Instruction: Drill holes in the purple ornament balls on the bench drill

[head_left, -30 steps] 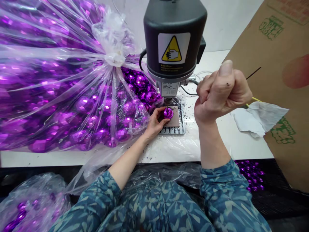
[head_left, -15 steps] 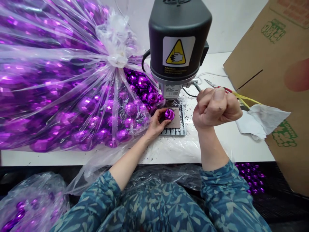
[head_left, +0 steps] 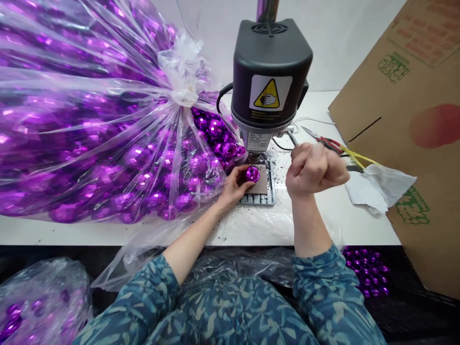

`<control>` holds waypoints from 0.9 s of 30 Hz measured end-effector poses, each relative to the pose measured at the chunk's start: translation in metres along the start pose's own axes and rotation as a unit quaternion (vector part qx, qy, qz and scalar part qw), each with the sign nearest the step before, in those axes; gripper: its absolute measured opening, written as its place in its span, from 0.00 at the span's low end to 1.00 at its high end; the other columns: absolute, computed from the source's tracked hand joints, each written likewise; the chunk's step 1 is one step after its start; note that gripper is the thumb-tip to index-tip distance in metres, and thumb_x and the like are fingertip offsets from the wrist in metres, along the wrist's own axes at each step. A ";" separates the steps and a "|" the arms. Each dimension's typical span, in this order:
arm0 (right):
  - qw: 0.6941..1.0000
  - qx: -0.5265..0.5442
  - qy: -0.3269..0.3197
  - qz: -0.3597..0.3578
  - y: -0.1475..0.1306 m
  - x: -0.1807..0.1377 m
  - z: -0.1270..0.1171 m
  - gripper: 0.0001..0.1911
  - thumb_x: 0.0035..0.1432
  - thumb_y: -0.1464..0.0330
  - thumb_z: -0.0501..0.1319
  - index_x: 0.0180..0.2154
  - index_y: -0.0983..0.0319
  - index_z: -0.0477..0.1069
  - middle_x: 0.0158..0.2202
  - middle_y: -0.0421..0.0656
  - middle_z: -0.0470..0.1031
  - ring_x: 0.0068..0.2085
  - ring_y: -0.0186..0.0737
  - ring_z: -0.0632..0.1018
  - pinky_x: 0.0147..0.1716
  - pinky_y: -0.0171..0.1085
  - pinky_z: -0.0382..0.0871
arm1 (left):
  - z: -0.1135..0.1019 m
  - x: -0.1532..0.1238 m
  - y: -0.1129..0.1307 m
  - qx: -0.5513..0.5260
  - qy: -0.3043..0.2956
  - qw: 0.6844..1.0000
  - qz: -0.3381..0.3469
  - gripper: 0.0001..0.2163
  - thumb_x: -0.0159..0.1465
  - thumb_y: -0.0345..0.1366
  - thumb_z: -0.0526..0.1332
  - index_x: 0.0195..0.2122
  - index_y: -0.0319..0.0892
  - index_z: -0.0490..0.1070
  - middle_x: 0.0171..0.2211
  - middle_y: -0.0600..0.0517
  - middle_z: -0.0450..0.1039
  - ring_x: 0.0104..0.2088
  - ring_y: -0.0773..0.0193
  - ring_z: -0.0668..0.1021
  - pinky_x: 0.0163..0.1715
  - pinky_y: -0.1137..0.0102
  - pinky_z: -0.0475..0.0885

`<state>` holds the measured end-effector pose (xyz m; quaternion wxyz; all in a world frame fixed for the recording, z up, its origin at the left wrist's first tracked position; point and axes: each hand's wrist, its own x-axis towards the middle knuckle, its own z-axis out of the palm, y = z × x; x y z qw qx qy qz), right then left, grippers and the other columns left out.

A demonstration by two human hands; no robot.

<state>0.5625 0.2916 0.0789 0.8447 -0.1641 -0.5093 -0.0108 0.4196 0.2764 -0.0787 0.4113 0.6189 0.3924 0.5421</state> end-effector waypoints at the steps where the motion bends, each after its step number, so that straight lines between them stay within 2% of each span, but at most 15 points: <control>1: 1.000 -0.006 0.000 0.012 -0.004 0.008 0.006 0.32 0.61 0.61 0.62 0.19 0.59 0.40 0.10 0.31 0.43 0.11 0.27 0.50 0.11 0.34 0.42 | 0.001 0.000 0.000 0.004 0.002 1.000 0.002 0.27 0.61 0.51 0.70 0.56 0.43 0.67 0.56 0.41 0.74 0.57 0.51 0.79 0.59 0.53 0.75; 5: 0.992 -0.076 -0.016 0.096 -0.012 0.042 0.030 0.31 0.65 0.51 0.58 0.19 0.56 0.44 0.12 0.32 0.48 0.13 0.27 0.51 0.14 0.37 0.44 | 0.002 -0.002 0.009 0.055 0.041 0.998 0.004 0.26 0.61 0.49 0.71 0.54 0.43 0.66 0.50 0.44 0.75 0.49 0.54 0.81 0.50 0.57 0.78; 7: 0.995 -0.068 -0.012 0.078 -0.010 0.050 0.038 0.31 0.65 0.49 0.57 0.20 0.55 0.43 0.12 0.32 0.46 0.12 0.27 0.50 0.14 0.38 0.41 | 0.000 -0.010 0.023 0.110 0.059 0.992 0.034 0.22 0.61 0.46 0.71 0.51 0.43 0.67 0.47 0.45 0.74 0.46 0.55 0.79 0.47 0.60 0.77; 8: 0.996 -0.051 -0.007 0.072 -0.009 0.052 0.040 0.30 0.66 0.54 0.57 0.20 0.54 0.43 0.12 0.31 0.46 0.12 0.27 0.50 0.15 0.38 0.40 | -0.002 -0.017 0.033 0.135 0.048 0.988 0.061 0.20 0.61 0.44 0.70 0.50 0.43 0.68 0.46 0.46 0.74 0.46 0.56 0.79 0.46 0.61 0.77; 10: 0.997 -0.010 -0.009 0.076 -0.006 0.052 0.042 0.25 0.66 0.69 0.57 0.21 0.53 0.47 0.13 0.30 0.48 0.13 0.27 0.52 0.17 0.38 0.41 | -0.007 -0.035 0.054 0.156 -0.024 0.981 0.113 0.16 0.61 0.41 0.69 0.47 0.43 0.69 0.43 0.47 0.74 0.44 0.57 0.78 0.42 0.64 0.75; 12: 0.996 0.034 -0.001 0.080 -0.005 0.051 0.042 0.23 0.65 0.79 0.53 0.22 0.53 0.51 0.13 0.29 0.48 0.13 0.27 0.52 0.19 0.38 0.40 | -0.014 -0.059 0.073 0.131 -0.144 0.971 0.139 0.15 0.61 0.40 0.68 0.47 0.44 0.69 0.40 0.48 0.74 0.40 0.59 0.78 0.38 0.66 0.75; 15: 0.993 0.073 0.010 0.090 -0.005 0.051 0.041 0.23 0.66 0.81 0.50 0.22 0.54 0.52 0.13 0.28 0.47 0.13 0.26 0.50 0.19 0.37 0.39 | -0.022 -0.099 0.090 0.144 -0.329 0.921 0.150 0.15 0.62 0.40 0.65 0.49 0.44 0.70 0.39 0.47 0.75 0.38 0.58 0.78 0.38 0.65 0.75; 17: 0.993 0.068 -0.008 0.099 -0.006 0.051 0.040 0.22 0.67 0.76 0.54 0.22 0.55 0.53 0.13 0.29 0.50 0.14 0.25 0.52 0.19 0.35 0.41 | -0.025 -0.120 0.091 0.213 -0.407 0.870 0.179 0.16 0.63 0.42 0.64 0.50 0.43 0.71 0.42 0.44 0.76 0.40 0.55 0.78 0.40 0.62 0.76; 18: 0.993 0.062 -0.017 0.102 -0.006 0.052 0.039 0.21 0.66 0.71 0.58 0.22 0.56 0.54 0.13 0.29 0.50 0.14 0.25 0.53 0.19 0.35 0.42 | -0.027 -0.126 0.090 0.241 -0.423 0.851 0.199 0.18 0.64 0.45 0.64 0.51 0.42 0.71 0.44 0.43 0.76 0.42 0.54 0.78 0.42 0.61 0.76; 19: 0.993 0.056 -0.022 0.101 -0.007 0.052 0.038 0.21 0.62 0.65 0.61 0.21 0.56 0.54 0.13 0.29 0.51 0.14 0.25 0.54 0.19 0.34 0.43 | -0.028 -0.128 0.087 0.257 -0.422 0.841 0.219 0.20 0.65 0.49 0.64 0.52 0.41 0.71 0.47 0.42 0.76 0.44 0.52 0.78 0.44 0.60 0.77; 21: 0.994 0.051 -0.018 0.100 -0.007 0.052 0.036 0.23 0.55 0.57 0.64 0.20 0.57 0.54 0.13 0.29 0.50 0.13 0.24 0.54 0.18 0.34 0.43 | -0.030 -0.118 0.079 0.260 -0.378 0.852 0.253 0.22 0.67 0.51 0.63 0.53 0.40 0.69 0.49 0.40 0.75 0.49 0.52 0.78 0.47 0.59 0.77; 22: 0.994 0.049 -0.012 0.099 -0.007 0.052 0.036 0.24 0.53 0.55 0.64 0.19 0.58 0.53 0.12 0.29 0.49 0.13 0.24 0.54 0.18 0.34 0.43 | -0.030 -0.106 0.076 0.259 -0.332 0.867 0.266 0.19 0.69 0.49 0.61 0.54 0.40 0.69 0.50 0.41 0.75 0.51 0.53 0.78 0.49 0.59 0.78; 24: 0.994 0.045 -0.010 0.100 -0.007 0.051 0.035 0.26 0.54 0.55 0.64 0.18 0.59 0.52 0.12 0.29 0.49 0.13 0.23 0.53 0.17 0.34 0.43 | -0.033 -0.071 0.070 0.285 -0.206 0.895 0.275 0.11 0.73 0.37 0.56 0.54 0.42 0.67 0.49 0.43 0.75 0.52 0.56 0.77 0.51 0.58 0.78; 25: 0.994 0.044 -0.013 0.101 -0.007 0.051 0.035 0.26 0.55 0.55 0.64 0.18 0.59 0.52 0.12 0.29 0.49 0.13 0.22 0.53 0.17 0.33 0.43 | -0.035 -0.050 0.067 0.309 -0.132 0.902 0.273 0.09 0.73 0.32 0.54 0.53 0.44 0.68 0.48 0.45 0.75 0.51 0.57 0.78 0.51 0.58 0.78; 27: 0.993 0.045 -0.020 0.107 -0.008 0.051 0.034 0.27 0.55 0.55 0.64 0.18 0.59 0.52 0.12 0.28 0.50 0.13 0.21 0.53 0.16 0.33 0.42 | -0.038 -0.008 0.064 0.381 -0.009 0.898 0.219 0.12 0.71 0.26 0.53 0.51 0.44 0.69 0.49 0.44 0.74 0.53 0.54 0.76 0.54 0.53 0.76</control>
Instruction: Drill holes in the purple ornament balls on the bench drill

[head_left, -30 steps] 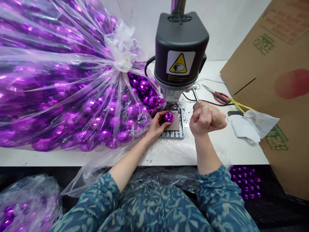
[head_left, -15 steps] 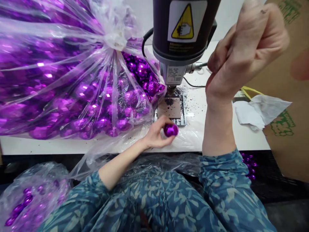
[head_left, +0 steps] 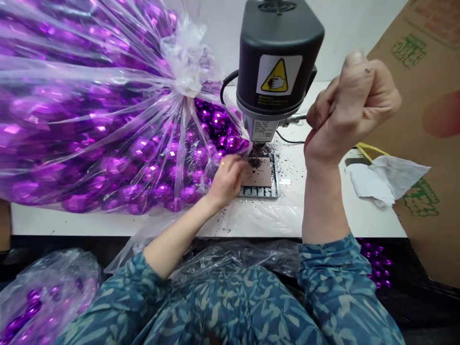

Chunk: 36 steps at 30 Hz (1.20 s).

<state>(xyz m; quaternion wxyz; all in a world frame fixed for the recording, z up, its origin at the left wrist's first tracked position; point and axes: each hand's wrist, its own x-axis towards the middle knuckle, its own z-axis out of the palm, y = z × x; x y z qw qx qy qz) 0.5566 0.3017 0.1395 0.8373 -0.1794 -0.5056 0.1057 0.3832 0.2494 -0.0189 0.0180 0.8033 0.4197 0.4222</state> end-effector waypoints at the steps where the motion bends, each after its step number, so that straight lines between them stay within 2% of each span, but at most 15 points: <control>1: 1.000 0.000 -0.004 0.003 0.000 0.000 0.000 0.27 0.56 0.55 0.64 0.19 0.60 0.51 0.12 0.28 0.50 0.13 0.21 0.53 0.16 0.32 0.42 | 0.002 0.016 -0.010 0.044 0.014 0.998 -0.044 0.13 0.69 0.24 0.54 0.51 0.43 0.70 0.52 0.42 0.73 0.57 0.50 0.74 0.57 0.50 0.74; 3: 1.000 -0.002 -0.009 0.003 0.000 -0.001 -0.001 0.27 0.57 0.55 0.64 0.19 0.60 0.51 0.12 0.27 0.50 0.13 0.19 0.54 0.16 0.31 0.43 | 0.006 0.042 -0.025 0.109 0.003 0.988 -0.109 0.17 0.65 0.21 0.57 0.53 0.42 0.70 0.56 0.38 0.70 0.61 0.42 0.70 0.59 0.43 0.70; 5: 1.000 -0.004 -0.012 0.000 0.000 -0.001 -0.002 0.28 0.59 0.55 0.63 0.18 0.61 0.52 0.12 0.27 0.51 0.14 0.18 0.54 0.17 0.30 0.44 | 0.006 0.057 -0.033 0.146 -0.034 0.979 -0.136 0.22 0.60 0.20 0.61 0.54 0.41 0.69 0.55 0.37 0.70 0.61 0.37 0.70 0.59 0.39 0.68; 8: 1.000 -0.003 -0.010 -0.004 0.000 -0.002 -0.002 0.28 0.60 0.55 0.62 0.18 0.62 0.52 0.12 0.28 0.51 0.14 0.18 0.54 0.17 0.29 0.45 | -0.001 0.060 -0.031 0.147 -0.052 0.979 -0.132 0.25 0.57 0.21 0.65 0.56 0.42 0.68 0.49 0.40 0.71 0.53 0.41 0.74 0.55 0.42 0.71; 13: 0.999 -0.035 -0.002 -0.008 -0.002 -0.003 0.000 0.30 0.59 0.48 0.59 0.19 0.59 0.49 0.13 0.30 0.50 0.14 0.22 0.52 0.17 0.33 0.47 | -0.029 0.033 0.003 -0.007 0.050 0.995 -0.084 0.23 0.60 0.31 0.67 0.56 0.43 0.64 0.47 0.47 0.69 0.44 0.58 0.76 0.43 0.61 0.77; 15: 0.998 -0.060 0.001 -0.007 -0.003 -0.004 0.001 0.31 0.60 0.45 0.57 0.20 0.58 0.48 0.13 0.30 0.49 0.14 0.24 0.52 0.17 0.35 0.48 | -0.034 0.017 0.018 -0.089 0.071 0.990 -0.086 0.23 0.61 0.35 0.69 0.55 0.44 0.63 0.47 0.48 0.69 0.41 0.63 0.76 0.40 0.66 0.77; 17: 0.997 -0.081 0.001 -0.005 -0.003 -0.005 0.001 0.30 0.60 0.44 0.55 0.21 0.57 0.47 0.13 0.31 0.49 0.15 0.25 0.53 0.18 0.36 0.49 | -0.030 0.003 0.031 -0.185 0.080 0.972 -0.119 0.24 0.61 0.40 0.71 0.55 0.45 0.63 0.48 0.49 0.70 0.42 0.64 0.77 0.40 0.68 0.77; 19: 0.996 -0.094 -0.001 0.000 -0.001 -0.006 0.000 0.30 0.61 0.43 0.55 0.21 0.57 0.47 0.14 0.31 0.49 0.16 0.25 0.53 0.18 0.36 0.50 | -0.021 -0.009 0.041 -0.301 0.084 0.934 -0.173 0.25 0.61 0.44 0.71 0.56 0.47 0.63 0.50 0.48 0.71 0.45 0.63 0.78 0.45 0.66 0.78; 22: 0.995 -0.092 -0.021 0.019 0.003 -0.006 -0.003 0.31 0.61 0.43 0.55 0.22 0.57 0.47 0.15 0.31 0.49 0.16 0.25 0.55 0.19 0.35 0.52 | -0.005 -0.020 0.053 -0.467 0.071 0.841 -0.265 0.25 0.64 0.48 0.68 0.59 0.51 0.63 0.55 0.47 0.72 0.52 0.58 0.79 0.52 0.61 0.77; 25: 0.997 -0.073 -0.027 0.019 0.006 -0.006 -0.005 0.31 0.61 0.44 0.56 0.22 0.58 0.47 0.15 0.30 0.47 0.16 0.23 0.54 0.19 0.34 0.51 | 0.009 -0.026 0.061 -0.577 0.027 0.738 -0.348 0.23 0.64 0.49 0.66 0.57 0.52 0.64 0.55 0.48 0.73 0.50 0.57 0.80 0.51 0.57 0.78; 27: 0.998 -0.059 -0.018 0.002 0.006 -0.006 -0.004 0.31 0.61 0.45 0.57 0.22 0.58 0.46 0.14 0.30 0.47 0.15 0.23 0.52 0.19 0.34 0.50 | 0.018 -0.028 0.064 -0.603 0.006 0.695 -0.391 0.22 0.62 0.48 0.67 0.54 0.50 0.65 0.52 0.48 0.74 0.48 0.57 0.81 0.50 0.57 0.78; 28: 0.998 -0.052 -0.015 -0.007 0.005 -0.006 -0.004 0.30 0.61 0.46 0.58 0.21 0.58 0.46 0.14 0.30 0.47 0.15 0.22 0.52 0.19 0.34 0.50 | 0.023 -0.029 0.065 -0.598 0.002 0.693 -0.402 0.23 0.60 0.48 0.69 0.52 0.48 0.65 0.50 0.49 0.74 0.47 0.58 0.81 0.50 0.57 0.77; 30: 0.999 -0.038 -0.013 -0.019 0.003 -0.006 -0.003 0.30 0.62 0.48 0.58 0.21 0.58 0.46 0.14 0.30 0.48 0.15 0.22 0.51 0.18 0.34 0.49 | 0.034 -0.029 0.062 -0.557 0.001 0.728 -0.399 0.25 0.56 0.47 0.73 0.48 0.46 0.65 0.45 0.49 0.75 0.45 0.59 0.80 0.49 0.61 0.76; 34: 0.999 -0.026 -0.015 -0.022 -0.001 -0.006 -0.002 0.29 0.62 0.50 0.58 0.20 0.59 0.47 0.13 0.30 0.49 0.14 0.21 0.52 0.18 0.33 0.48 | 0.048 -0.027 0.042 -0.368 0.004 0.871 -0.325 0.24 0.52 0.40 0.75 0.45 0.44 0.65 0.41 0.50 0.74 0.41 0.62 0.78 0.44 0.66 0.75; 36: 0.999 -0.035 -0.017 -0.017 -0.003 -0.007 -0.001 0.30 0.62 0.48 0.57 0.20 0.59 0.47 0.13 0.30 0.49 0.14 0.21 0.53 0.18 0.32 0.48 | 0.048 -0.025 0.028 -0.273 0.018 0.915 -0.297 0.23 0.53 0.37 0.74 0.46 0.44 0.66 0.42 0.50 0.74 0.41 0.61 0.79 0.44 0.66 0.75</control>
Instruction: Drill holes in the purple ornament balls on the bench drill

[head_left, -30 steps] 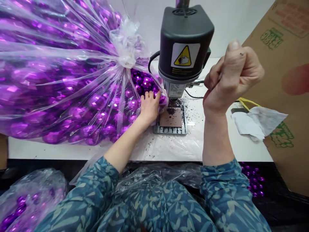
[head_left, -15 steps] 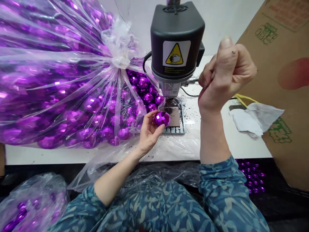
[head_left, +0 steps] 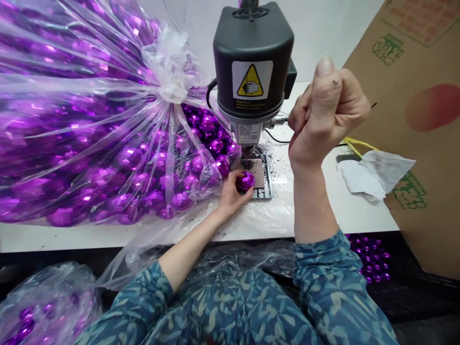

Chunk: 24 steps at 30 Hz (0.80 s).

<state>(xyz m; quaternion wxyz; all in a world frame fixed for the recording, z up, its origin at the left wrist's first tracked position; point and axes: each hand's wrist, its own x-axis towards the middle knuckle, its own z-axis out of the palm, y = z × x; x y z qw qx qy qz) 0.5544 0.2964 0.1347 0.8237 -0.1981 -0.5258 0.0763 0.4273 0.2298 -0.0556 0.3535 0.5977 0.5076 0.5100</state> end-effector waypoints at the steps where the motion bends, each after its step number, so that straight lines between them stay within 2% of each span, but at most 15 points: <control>1: 1.000 -0.004 0.002 0.003 -0.001 0.000 0.001 0.30 0.61 0.47 0.56 0.20 0.58 0.46 0.14 0.30 0.49 0.14 0.21 0.52 0.18 0.33 0.47 | -0.004 0.004 -0.003 0.022 0.012 1.000 0.014 0.22 0.54 0.36 0.73 0.47 0.44 0.66 0.43 0.49 0.74 0.42 0.61 0.79 0.45 0.65 0.75; 5: 1.000 -0.010 0.023 0.013 -0.005 -0.001 0.004 0.32 0.60 0.42 0.53 0.22 0.57 0.43 0.14 0.30 0.47 0.15 0.24 0.50 0.17 0.35 0.47 | -0.020 0.017 -0.011 0.000 0.003 0.998 0.058 0.20 0.66 0.41 0.64 0.58 0.47 0.64 0.55 0.44 0.72 0.54 0.57 0.78 0.56 0.60 0.73; 7: 0.999 -0.021 0.022 0.021 -0.006 -0.002 0.005 0.32 0.60 0.40 0.53 0.22 0.56 0.44 0.14 0.31 0.46 0.15 0.25 0.51 0.18 0.35 0.48 | -0.022 0.021 -0.014 -0.022 0.001 0.998 0.064 0.19 0.69 0.45 0.61 0.59 0.48 0.64 0.58 0.44 0.71 0.58 0.57 0.76 0.60 0.58 0.70; 12: 0.999 -0.030 0.024 0.026 -0.003 -0.004 0.003 0.31 0.62 0.43 0.54 0.23 0.57 0.45 0.16 0.31 0.47 0.17 0.24 0.52 0.20 0.34 0.49 | -0.013 0.022 -0.021 -0.115 0.023 0.993 0.013 0.24 0.63 0.52 0.68 0.52 0.47 0.62 0.45 0.49 0.75 0.45 0.62 0.80 0.48 0.65 0.76; 14: 0.999 -0.020 0.022 0.022 -0.001 -0.003 0.002 0.31 0.62 0.43 0.55 0.23 0.57 0.45 0.16 0.32 0.47 0.17 0.25 0.52 0.20 0.34 0.51 | -0.009 0.021 -0.024 -0.122 0.030 0.992 0.006 0.25 0.61 0.53 0.70 0.49 0.46 0.62 0.44 0.49 0.75 0.44 0.63 0.81 0.46 0.66 0.77; 17: 0.999 -0.033 0.008 0.042 0.000 -0.003 0.002 0.33 0.58 0.38 0.52 0.23 0.56 0.44 0.16 0.32 0.46 0.17 0.26 0.53 0.20 0.35 0.55 | -0.007 0.021 -0.026 -0.112 0.029 0.993 0.000 0.25 0.61 0.53 0.70 0.49 0.45 0.61 0.46 0.47 0.75 0.46 0.61 0.81 0.49 0.64 0.77; 19: 0.997 -0.056 0.008 0.057 -0.002 -0.002 0.003 0.34 0.56 0.35 0.49 0.23 0.56 0.42 0.15 0.31 0.45 0.16 0.26 0.52 0.20 0.36 0.54 | -0.006 0.022 -0.027 -0.098 0.026 0.995 -0.001 0.25 0.61 0.53 0.70 0.49 0.45 0.61 0.47 0.46 0.75 0.48 0.60 0.81 0.52 0.62 0.76; 24: 0.998 -0.053 0.019 0.028 -0.007 -0.002 0.003 0.34 0.58 0.37 0.50 0.22 0.56 0.42 0.13 0.31 0.46 0.15 0.27 0.51 0.19 0.38 0.49 | -0.004 0.028 -0.027 -0.076 0.014 0.997 0.018 0.23 0.64 0.51 0.67 0.51 0.45 0.60 0.48 0.45 0.74 0.50 0.59 0.80 0.53 0.60 0.76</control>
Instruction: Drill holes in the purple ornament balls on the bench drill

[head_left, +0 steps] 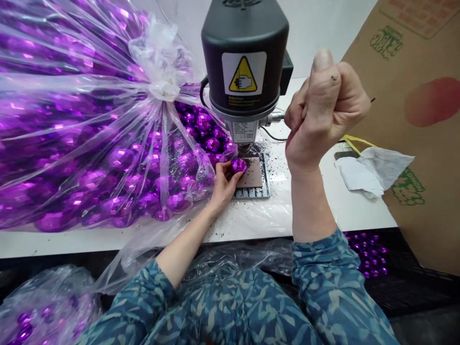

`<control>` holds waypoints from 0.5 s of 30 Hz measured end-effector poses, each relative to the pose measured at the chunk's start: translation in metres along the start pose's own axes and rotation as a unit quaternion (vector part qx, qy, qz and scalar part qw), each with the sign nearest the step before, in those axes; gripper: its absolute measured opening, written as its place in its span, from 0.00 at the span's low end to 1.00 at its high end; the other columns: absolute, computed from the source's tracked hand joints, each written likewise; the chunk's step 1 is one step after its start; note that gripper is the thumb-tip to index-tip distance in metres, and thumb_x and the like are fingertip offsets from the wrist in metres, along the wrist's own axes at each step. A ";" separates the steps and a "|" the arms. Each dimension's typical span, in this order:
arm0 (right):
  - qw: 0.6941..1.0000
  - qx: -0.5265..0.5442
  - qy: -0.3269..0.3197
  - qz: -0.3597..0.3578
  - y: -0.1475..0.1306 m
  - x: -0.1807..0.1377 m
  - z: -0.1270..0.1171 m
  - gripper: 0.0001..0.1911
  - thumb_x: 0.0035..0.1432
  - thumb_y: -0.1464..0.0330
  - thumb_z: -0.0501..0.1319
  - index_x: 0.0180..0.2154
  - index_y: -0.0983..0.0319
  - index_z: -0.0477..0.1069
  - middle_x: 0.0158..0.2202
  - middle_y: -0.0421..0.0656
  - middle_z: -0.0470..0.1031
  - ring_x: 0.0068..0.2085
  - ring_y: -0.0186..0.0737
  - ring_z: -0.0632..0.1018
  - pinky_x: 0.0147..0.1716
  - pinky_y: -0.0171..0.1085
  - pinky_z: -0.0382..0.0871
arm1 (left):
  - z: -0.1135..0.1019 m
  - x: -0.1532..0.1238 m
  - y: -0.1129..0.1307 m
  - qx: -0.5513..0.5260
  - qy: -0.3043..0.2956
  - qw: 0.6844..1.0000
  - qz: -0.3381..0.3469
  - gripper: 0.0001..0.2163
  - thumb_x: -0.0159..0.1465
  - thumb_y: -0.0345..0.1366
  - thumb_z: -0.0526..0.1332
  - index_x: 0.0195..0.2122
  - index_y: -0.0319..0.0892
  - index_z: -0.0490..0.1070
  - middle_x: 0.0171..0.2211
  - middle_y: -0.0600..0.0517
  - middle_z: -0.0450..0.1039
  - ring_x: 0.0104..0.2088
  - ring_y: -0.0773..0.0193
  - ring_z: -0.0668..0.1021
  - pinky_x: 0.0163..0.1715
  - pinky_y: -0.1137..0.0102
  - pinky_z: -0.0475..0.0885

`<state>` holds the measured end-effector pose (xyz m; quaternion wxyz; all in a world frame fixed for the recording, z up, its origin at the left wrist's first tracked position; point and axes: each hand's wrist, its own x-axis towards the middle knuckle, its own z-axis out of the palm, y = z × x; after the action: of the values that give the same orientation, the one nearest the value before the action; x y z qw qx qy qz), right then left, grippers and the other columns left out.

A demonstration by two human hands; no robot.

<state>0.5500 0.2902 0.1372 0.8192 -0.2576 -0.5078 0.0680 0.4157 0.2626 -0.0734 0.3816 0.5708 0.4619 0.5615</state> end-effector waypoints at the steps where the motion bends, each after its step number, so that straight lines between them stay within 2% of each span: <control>1: 1.000 0.003 -0.002 -0.002 -0.001 0.000 0.000 0.34 0.58 0.37 0.50 0.21 0.57 0.42 0.13 0.31 0.46 0.15 0.27 0.51 0.19 0.38 0.49 | 0.000 0.002 -0.001 0.006 -0.002 1.000 -0.001 0.22 0.65 0.50 0.66 0.51 0.45 0.60 0.49 0.45 0.74 0.51 0.59 0.80 0.54 0.60 0.75; 7: 0.999 0.047 0.001 -0.013 0.001 0.000 0.000 0.32 0.59 0.40 0.54 0.21 0.56 0.44 0.13 0.31 0.46 0.15 0.28 0.50 0.19 0.39 0.48 | -0.002 0.014 -0.004 0.045 -0.021 0.999 -0.003 0.20 0.67 0.43 0.64 0.57 0.45 0.62 0.54 0.44 0.74 0.54 0.56 0.78 0.57 0.57 0.73; 15: 0.996 0.091 -0.005 -0.014 0.000 0.000 -0.001 0.30 0.58 0.49 0.63 0.20 0.56 0.48 0.13 0.31 0.49 0.14 0.28 0.51 0.18 0.39 0.47 | -0.002 0.016 -0.004 0.059 -0.025 0.998 -0.013 0.19 0.66 0.41 0.64 0.56 0.43 0.65 0.49 0.45 0.77 0.49 0.56 0.80 0.53 0.58 0.74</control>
<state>0.5510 0.2899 0.1373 0.8377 -0.1741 -0.5072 0.1038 0.4124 0.2786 -0.0722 0.3663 0.6002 0.4920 0.5134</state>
